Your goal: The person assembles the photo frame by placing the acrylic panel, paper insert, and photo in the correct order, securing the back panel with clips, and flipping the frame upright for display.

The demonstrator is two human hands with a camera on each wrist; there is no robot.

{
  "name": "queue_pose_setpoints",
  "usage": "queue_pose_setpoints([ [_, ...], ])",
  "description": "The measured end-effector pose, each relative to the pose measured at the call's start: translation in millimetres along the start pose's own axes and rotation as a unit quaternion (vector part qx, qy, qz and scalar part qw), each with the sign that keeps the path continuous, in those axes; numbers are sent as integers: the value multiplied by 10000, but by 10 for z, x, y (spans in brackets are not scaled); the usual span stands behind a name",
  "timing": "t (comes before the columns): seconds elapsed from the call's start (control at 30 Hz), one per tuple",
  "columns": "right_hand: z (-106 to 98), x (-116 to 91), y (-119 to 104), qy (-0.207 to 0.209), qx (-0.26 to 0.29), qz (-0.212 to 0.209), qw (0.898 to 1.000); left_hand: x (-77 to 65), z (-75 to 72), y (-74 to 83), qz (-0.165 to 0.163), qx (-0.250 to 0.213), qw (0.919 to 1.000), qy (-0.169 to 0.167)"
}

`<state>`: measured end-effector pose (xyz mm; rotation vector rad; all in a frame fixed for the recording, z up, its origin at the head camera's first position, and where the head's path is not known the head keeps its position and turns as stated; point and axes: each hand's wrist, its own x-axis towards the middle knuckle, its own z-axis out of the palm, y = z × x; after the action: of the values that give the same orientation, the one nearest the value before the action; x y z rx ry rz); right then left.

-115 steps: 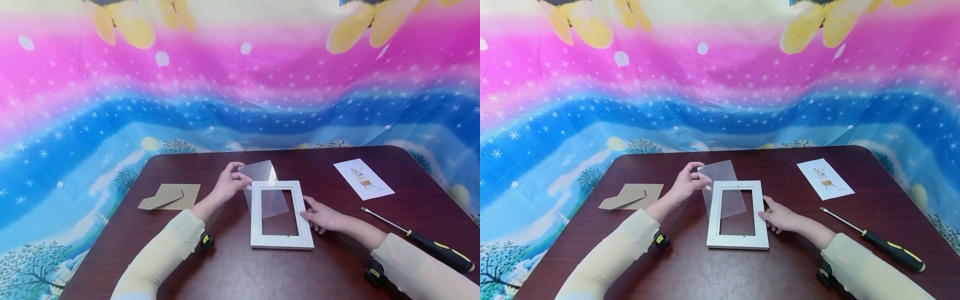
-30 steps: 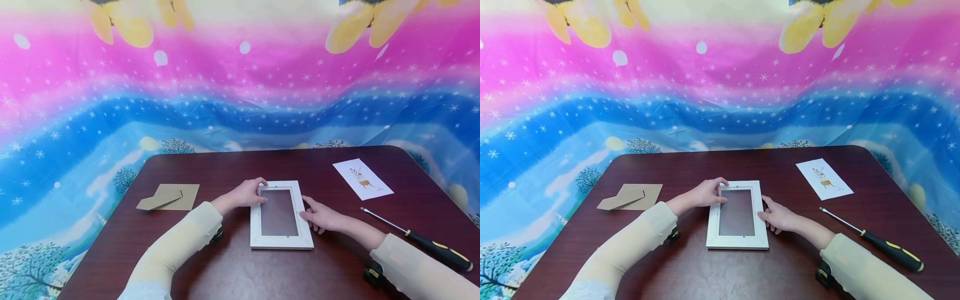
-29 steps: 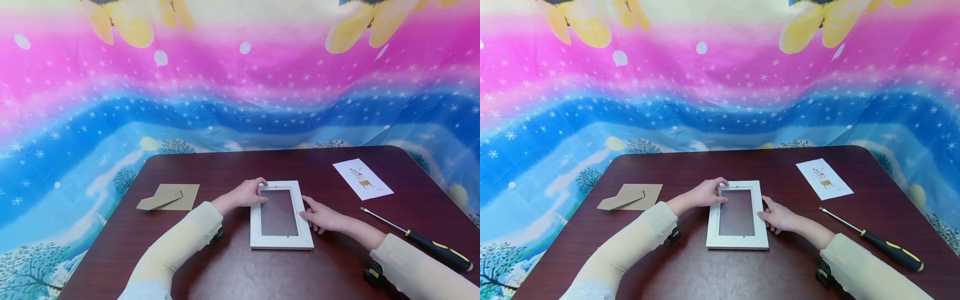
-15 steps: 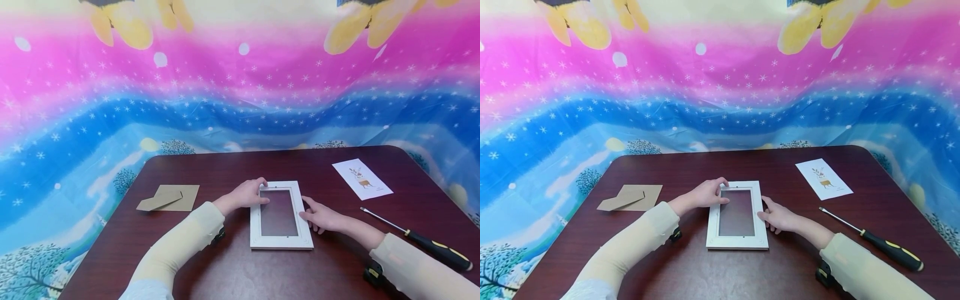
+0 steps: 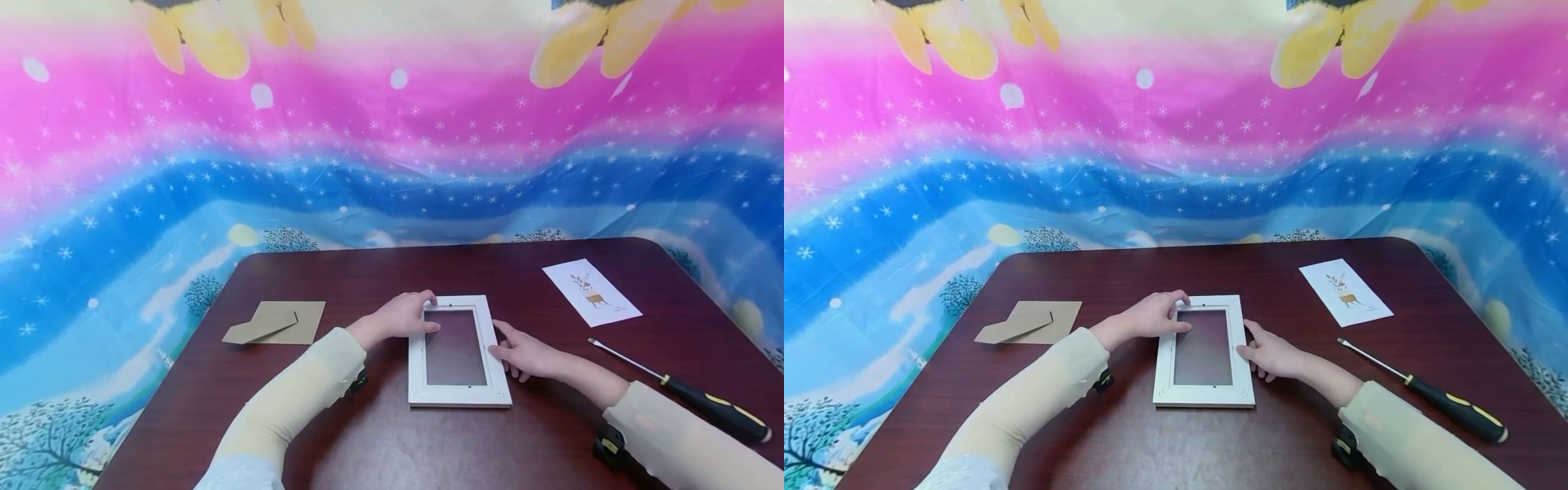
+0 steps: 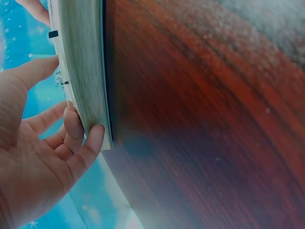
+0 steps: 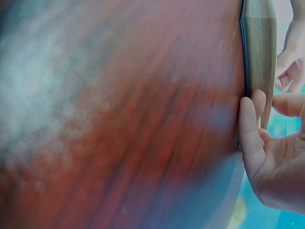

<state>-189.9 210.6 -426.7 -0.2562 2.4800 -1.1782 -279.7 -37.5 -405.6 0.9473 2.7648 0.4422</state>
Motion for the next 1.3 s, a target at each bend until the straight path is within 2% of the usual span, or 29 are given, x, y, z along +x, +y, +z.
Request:
queue_pose_setpoints([
  [0.4, 9, 1, 3, 16, 23, 53, 10000, -15, 15, -16, -27, -156, 9999, 0],
  [0.57, 20, 14, 10, -1, -7, 28, 10000, -19, -39, -79, -41, -550, 9985, -72],
  [0.67, 19, 15, -2, -4, 3, 19, 10000, -6, -98, -159, -200, -674, 9975, 71],
  [0.77, 15, 8, -11, -16, 13, -13, 10000, 15, -155, -256, -462, -693, 9960, 318],
  [0.83, 11, -1, -16, -17, 26, -14, 10000, 30, -176, -330, -655, -768, 9942, 368],
  [0.97, 15, -10, -19, 21, -7, -9, 10000, 41, -165, -465, -1009, -1532, 9830, -55],
  [1.07, 23, -10, -24, 46, -37, -27, 10000, 41, -136, -533, -1122, -2316, 9653, -441],
  [1.13, 33, -3, -26, 38, -46, -29, 10000, 42, -109, -563, -1094, -2638, 9565, -592],
  [1.2, 27, 3, -30, 42, -100, -44, 9999, 46, -90, -571, -1053, -2814, 9515, -669],
  [1.3, -1, 15, -38, 12, -266, -45, 9996, 63, -78, -560, -1048, -2886, 9489, -727],
])
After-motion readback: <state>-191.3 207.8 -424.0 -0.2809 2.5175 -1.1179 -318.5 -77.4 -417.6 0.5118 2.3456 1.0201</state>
